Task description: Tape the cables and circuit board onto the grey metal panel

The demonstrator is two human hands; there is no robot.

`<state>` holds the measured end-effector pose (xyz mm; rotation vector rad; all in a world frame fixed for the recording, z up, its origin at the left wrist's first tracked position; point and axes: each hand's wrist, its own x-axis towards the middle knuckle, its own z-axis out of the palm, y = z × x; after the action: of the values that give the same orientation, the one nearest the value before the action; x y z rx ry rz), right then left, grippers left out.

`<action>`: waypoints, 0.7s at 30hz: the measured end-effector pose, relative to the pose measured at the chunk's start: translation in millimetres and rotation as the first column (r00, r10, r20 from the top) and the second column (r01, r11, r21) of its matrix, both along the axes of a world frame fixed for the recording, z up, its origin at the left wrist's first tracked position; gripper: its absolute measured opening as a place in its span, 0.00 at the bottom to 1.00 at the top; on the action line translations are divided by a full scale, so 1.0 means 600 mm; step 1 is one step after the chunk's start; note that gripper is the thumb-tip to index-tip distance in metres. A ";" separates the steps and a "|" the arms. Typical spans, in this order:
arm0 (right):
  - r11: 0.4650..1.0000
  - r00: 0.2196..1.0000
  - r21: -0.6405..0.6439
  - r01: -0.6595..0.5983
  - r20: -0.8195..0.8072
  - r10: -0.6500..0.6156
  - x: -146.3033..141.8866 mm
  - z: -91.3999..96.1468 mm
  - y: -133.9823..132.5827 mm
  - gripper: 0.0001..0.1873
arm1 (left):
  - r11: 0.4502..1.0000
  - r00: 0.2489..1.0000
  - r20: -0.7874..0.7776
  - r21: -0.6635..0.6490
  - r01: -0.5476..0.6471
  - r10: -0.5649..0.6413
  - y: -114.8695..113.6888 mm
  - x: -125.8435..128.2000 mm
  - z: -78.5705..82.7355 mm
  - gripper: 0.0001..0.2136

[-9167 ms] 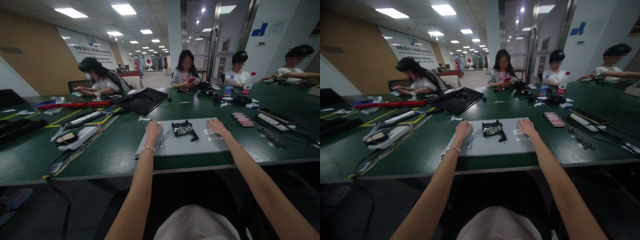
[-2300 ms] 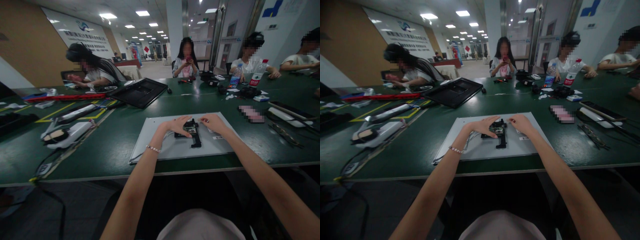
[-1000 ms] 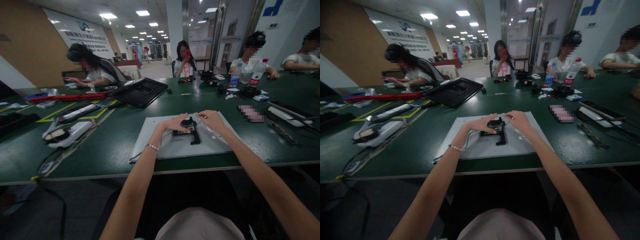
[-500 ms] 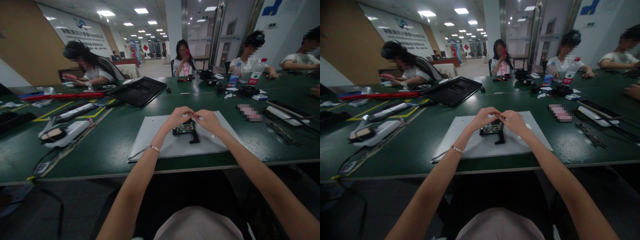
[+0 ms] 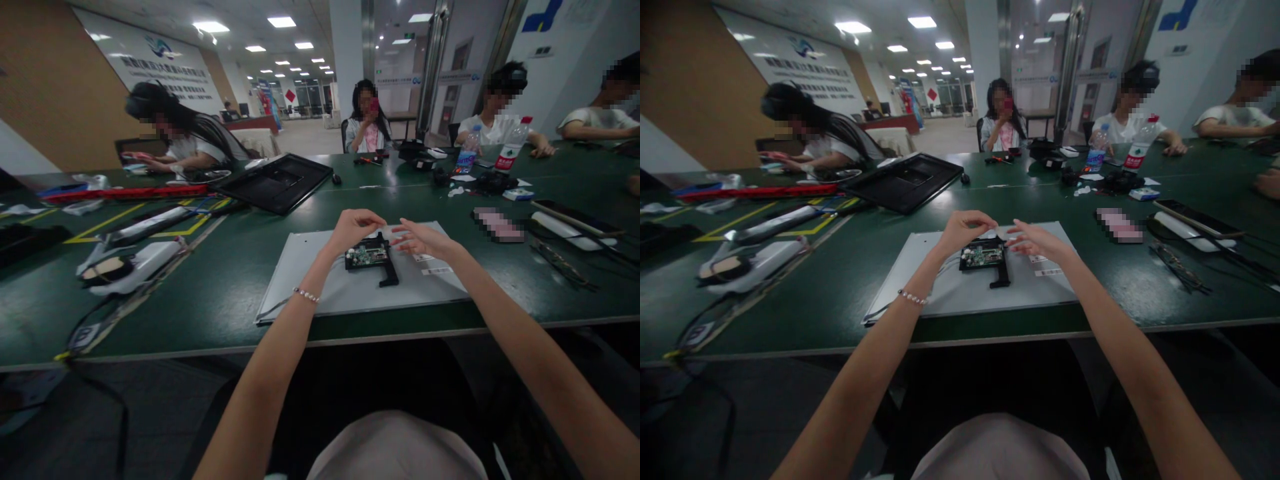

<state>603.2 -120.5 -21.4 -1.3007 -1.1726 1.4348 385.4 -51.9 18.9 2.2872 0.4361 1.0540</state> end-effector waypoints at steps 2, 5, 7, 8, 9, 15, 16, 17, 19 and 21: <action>0.999 0.999 0.015 -0.034 -0.038 0.035 0.004 -0.001 0.000 0.14 | 0.999 0.999 -0.004 -0.007 0.045 -0.045 0.000 0.001 0.000 0.07; 0.995 0.996 0.072 -0.069 -0.054 0.073 0.014 0.000 0.002 0.11 | 0.994 0.994 -0.022 -0.016 0.110 -0.110 -0.001 0.001 -0.001 0.06; 0.991 0.992 0.062 -0.114 -0.038 0.117 0.019 0.001 0.001 0.12 | 0.993 0.993 -0.029 -0.011 0.114 -0.115 -0.001 0.000 -0.001 0.05; 0.989 0.990 0.043 -0.140 -0.026 0.142 0.021 0.003 0.000 0.11 | 0.994 0.993 -0.031 -0.009 0.110 -0.111 -0.002 0.000 -0.001 0.05; 0.986 0.986 0.019 -0.166 -0.013 0.167 0.022 0.004 -0.002 0.10 | 0.994 0.993 -0.034 -0.007 0.109 -0.109 -0.002 0.000 -0.002 0.05; 0.966 0.965 -0.041 -0.256 0.039 0.258 0.020 0.010 -0.010 0.12 | 0.989 0.987 -0.065 -0.009 0.149 -0.149 -0.002 0.001 -0.002 0.06; 0.968 0.967 -0.039 -0.249 0.047 0.251 0.020 0.009 -0.010 0.11 | 0.988 0.986 -0.064 -0.016 0.155 -0.156 -0.002 0.001 -0.001 0.06; 0.971 0.970 -0.038 -0.235 0.054 0.237 0.020 0.009 -0.009 0.11 | 0.987 0.985 -0.058 -0.024 0.159 -0.160 -0.003 0.001 0.000 0.06; 0.982 0.980 -0.038 -0.185 0.062 0.187 0.019 0.010 -0.009 0.13 | 0.986 0.986 -0.032 -0.042 0.162 -0.164 -0.006 0.001 0.003 0.05; 0.988 0.987 -0.039 -0.150 0.045 0.152 0.018 0.011 -0.009 0.16 | 0.984 0.986 0.009 -0.063 0.169 -0.169 -0.010 0.002 0.006 0.05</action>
<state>614.0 -126.1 -15.0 -1.2996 -1.3064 1.5469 386.4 -57.7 22.6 2.2220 0.2643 0.9466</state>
